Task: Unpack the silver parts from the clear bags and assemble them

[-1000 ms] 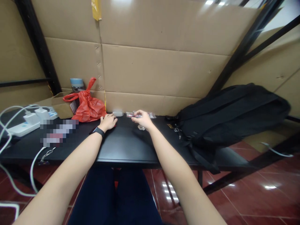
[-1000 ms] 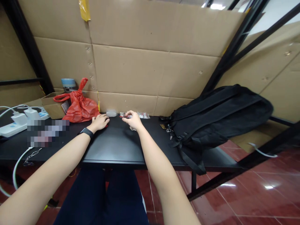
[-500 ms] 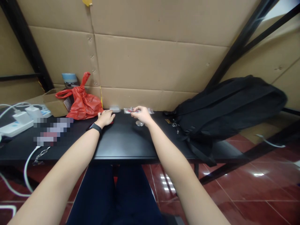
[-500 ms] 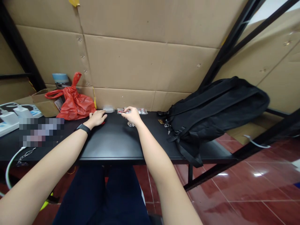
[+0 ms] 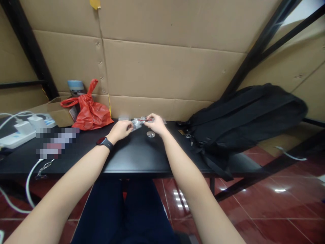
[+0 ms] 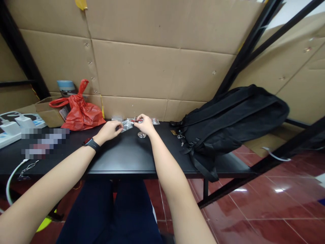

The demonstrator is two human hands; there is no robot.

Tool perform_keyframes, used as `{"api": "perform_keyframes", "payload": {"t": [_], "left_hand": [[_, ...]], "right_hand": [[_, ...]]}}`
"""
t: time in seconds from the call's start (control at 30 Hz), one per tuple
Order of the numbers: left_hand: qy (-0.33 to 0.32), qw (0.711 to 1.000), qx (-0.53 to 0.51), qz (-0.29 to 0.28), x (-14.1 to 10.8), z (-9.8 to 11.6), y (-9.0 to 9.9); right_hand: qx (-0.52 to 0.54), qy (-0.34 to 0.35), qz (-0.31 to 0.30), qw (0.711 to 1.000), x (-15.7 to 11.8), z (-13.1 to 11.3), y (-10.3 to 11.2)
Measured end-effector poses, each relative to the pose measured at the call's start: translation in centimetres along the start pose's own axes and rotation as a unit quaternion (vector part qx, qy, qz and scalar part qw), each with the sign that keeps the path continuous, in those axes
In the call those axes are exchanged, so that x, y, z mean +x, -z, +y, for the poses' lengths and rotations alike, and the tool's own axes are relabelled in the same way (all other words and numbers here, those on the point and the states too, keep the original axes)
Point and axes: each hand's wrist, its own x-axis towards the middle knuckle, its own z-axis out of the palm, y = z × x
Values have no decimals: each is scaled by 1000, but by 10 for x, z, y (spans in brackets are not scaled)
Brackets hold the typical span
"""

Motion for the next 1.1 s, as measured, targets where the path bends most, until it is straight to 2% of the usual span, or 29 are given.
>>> {"api": "perform_keyframes", "payload": {"t": [0.07,0.2,0.37,0.53,0.67,0.8,1.1], "left_hand": [[-28,998,-4,-55,-2,5,-6],[-36,988,-29,-149,-6,12,-12],[-31,979,-34,-200,-10,17,-7],[43,967,29,-248,-15,22,-1],[54,952,26,-299,-14,24,4],[48,942,22,-332,-12,24,10],[33,942,2,-335,-13,26,17]], "right_hand": [[-40,24,-23,999,-1,1,3],[-85,33,-116,989,-4,1,8],[-139,46,-171,974,-7,-5,15],[-198,45,-254,946,-10,-14,16],[-244,41,-276,929,-12,-19,8],[-216,52,-289,931,-13,-21,3],[-135,50,-302,942,-13,-16,0]]}}
